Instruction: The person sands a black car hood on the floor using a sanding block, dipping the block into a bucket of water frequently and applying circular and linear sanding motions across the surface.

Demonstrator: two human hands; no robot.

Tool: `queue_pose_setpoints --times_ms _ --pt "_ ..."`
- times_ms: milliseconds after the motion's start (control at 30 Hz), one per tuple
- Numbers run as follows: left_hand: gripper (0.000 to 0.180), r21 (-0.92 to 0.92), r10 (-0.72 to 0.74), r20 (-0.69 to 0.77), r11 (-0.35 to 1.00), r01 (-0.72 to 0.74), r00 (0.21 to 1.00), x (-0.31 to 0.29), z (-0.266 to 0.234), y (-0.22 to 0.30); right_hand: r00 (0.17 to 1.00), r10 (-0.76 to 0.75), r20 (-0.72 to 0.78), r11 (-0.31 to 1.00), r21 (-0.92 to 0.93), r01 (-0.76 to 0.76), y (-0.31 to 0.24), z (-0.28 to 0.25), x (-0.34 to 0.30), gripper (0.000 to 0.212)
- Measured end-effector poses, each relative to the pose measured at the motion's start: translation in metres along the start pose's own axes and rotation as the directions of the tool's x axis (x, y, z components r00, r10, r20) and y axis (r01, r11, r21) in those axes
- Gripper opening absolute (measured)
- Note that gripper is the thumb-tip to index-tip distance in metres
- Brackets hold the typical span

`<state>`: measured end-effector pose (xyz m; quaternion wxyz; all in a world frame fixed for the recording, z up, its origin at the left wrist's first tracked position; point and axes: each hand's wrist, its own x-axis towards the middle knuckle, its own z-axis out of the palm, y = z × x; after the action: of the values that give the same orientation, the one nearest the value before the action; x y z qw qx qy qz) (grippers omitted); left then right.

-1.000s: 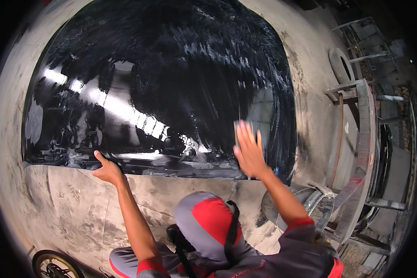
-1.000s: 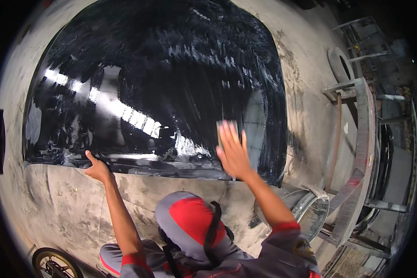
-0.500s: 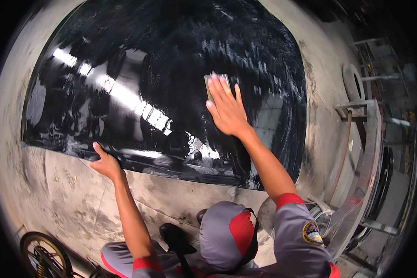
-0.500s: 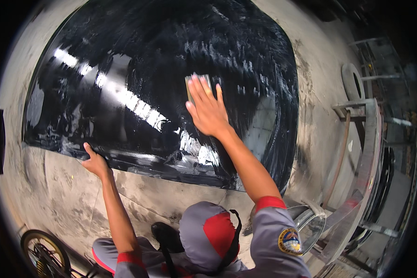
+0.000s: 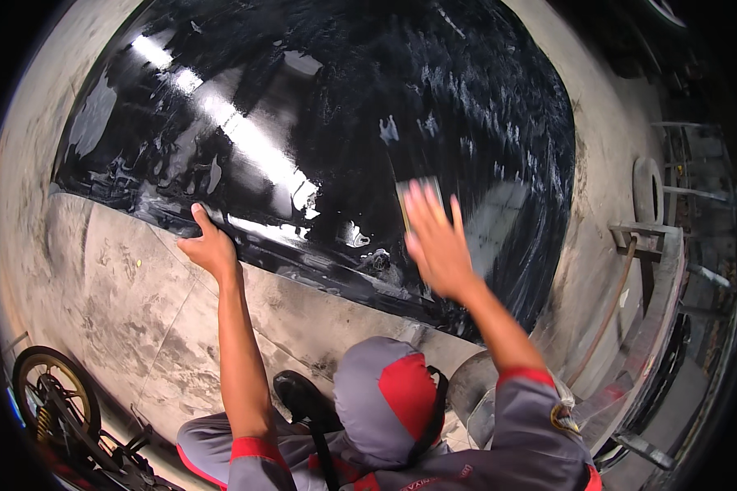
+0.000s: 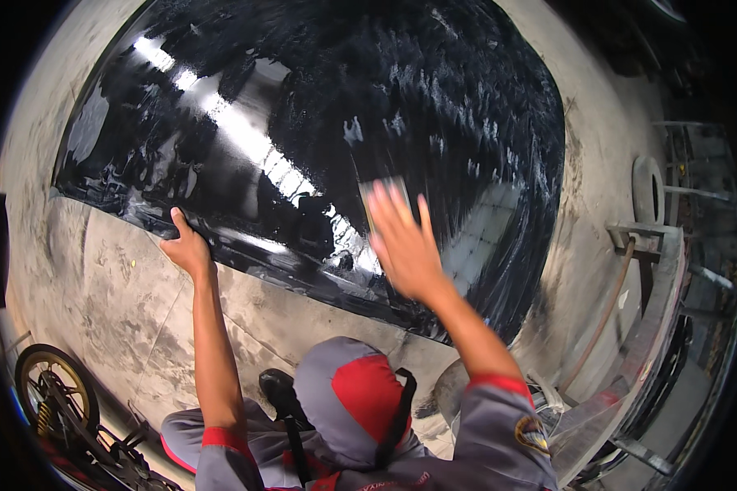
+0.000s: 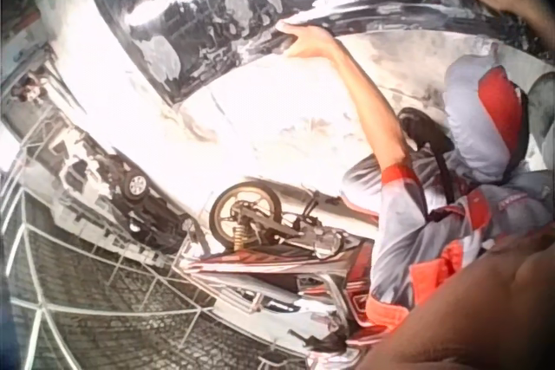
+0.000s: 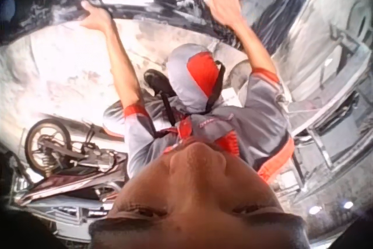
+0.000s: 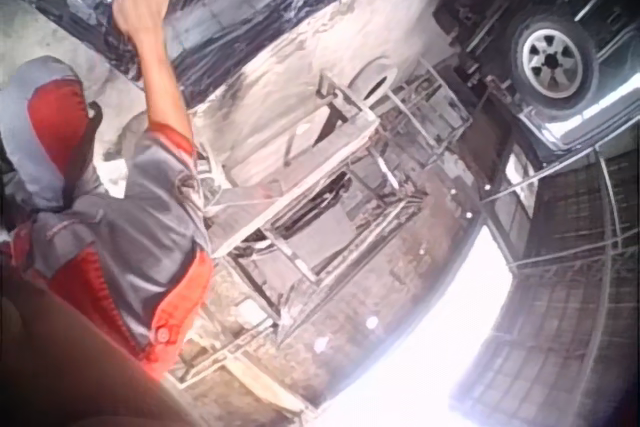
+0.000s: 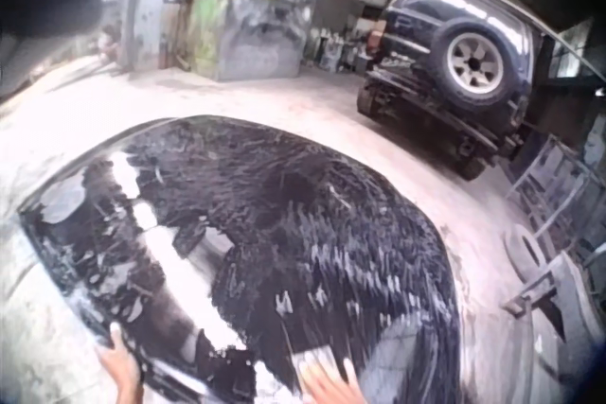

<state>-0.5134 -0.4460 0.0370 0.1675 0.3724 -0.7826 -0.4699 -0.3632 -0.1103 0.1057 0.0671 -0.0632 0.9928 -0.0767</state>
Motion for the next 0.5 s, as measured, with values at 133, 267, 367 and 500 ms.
queue_pose_setpoints --times_ms 133,267,367,500 --pt "0.076 0.039 0.048 -0.054 0.998 -0.046 0.997 0.009 0.013 -0.012 0.994 -0.017 0.110 0.993 0.120 0.004 -0.003 0.018 -0.115 0.065" --pt "0.076 -0.022 0.022 0.026 1.000 -0.021 0.999 0.009 0.009 -0.013 0.994 -0.096 -0.050 0.995 -0.036 0.094 -0.011 -0.005 0.010 0.060" --pt "0.076 -0.082 0.049 0.023 0.996 -0.047 0.999 0.012 0.008 -0.017 0.999 -0.041 0.027 0.998 0.055 0.040 -0.024 0.005 -0.047 0.064" --pt "0.077 -0.026 0.070 0.006 0.997 -0.070 0.998 0.009 0.011 -0.016 0.992 0.000 0.126 0.996 0.088 -0.012 -0.020 0.026 -0.133 0.066"
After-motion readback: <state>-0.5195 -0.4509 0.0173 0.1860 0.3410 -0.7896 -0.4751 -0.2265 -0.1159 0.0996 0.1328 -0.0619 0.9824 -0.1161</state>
